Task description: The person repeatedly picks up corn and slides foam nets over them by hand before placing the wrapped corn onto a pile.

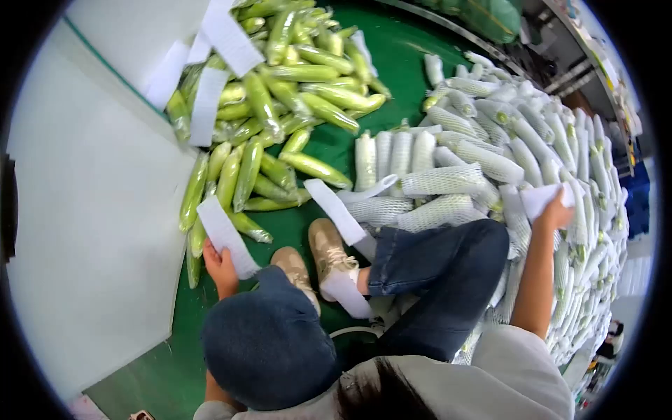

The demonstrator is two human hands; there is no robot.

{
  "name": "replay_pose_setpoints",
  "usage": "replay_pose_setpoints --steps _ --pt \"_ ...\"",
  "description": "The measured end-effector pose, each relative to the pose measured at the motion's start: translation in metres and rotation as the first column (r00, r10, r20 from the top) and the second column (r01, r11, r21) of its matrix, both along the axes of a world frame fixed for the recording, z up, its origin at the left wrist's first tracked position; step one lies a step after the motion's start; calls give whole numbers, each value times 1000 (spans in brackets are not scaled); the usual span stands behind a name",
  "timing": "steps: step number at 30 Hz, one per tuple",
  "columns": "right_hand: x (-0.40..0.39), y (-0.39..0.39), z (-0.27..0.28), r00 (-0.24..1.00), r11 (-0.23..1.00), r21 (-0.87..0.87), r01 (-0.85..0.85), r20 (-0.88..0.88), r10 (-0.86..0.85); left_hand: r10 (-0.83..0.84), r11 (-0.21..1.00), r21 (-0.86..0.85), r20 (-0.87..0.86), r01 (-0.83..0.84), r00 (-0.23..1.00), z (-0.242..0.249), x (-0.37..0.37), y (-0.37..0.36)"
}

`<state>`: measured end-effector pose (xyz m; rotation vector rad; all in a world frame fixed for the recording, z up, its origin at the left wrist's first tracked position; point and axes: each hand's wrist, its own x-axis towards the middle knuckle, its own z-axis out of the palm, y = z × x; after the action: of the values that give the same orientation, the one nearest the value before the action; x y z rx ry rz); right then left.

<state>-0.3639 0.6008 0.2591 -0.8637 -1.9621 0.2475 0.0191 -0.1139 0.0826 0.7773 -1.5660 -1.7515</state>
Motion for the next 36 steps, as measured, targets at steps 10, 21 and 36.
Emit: replay_pose_setpoints --steps 10,21,36 --pt "-52 58 -18 852 820 -462 -339 220 475 -478 772 -355 222 527 850 18 -88 74" --pt "5 -244 2 507 347 -451 -823 -305 806 -919 -284 -689 393 667 15 6 -59 92" --pt "166 -404 -16 159 136 -572 -809 9 987 -501 528 -649 284 549 818 98 -152 71"
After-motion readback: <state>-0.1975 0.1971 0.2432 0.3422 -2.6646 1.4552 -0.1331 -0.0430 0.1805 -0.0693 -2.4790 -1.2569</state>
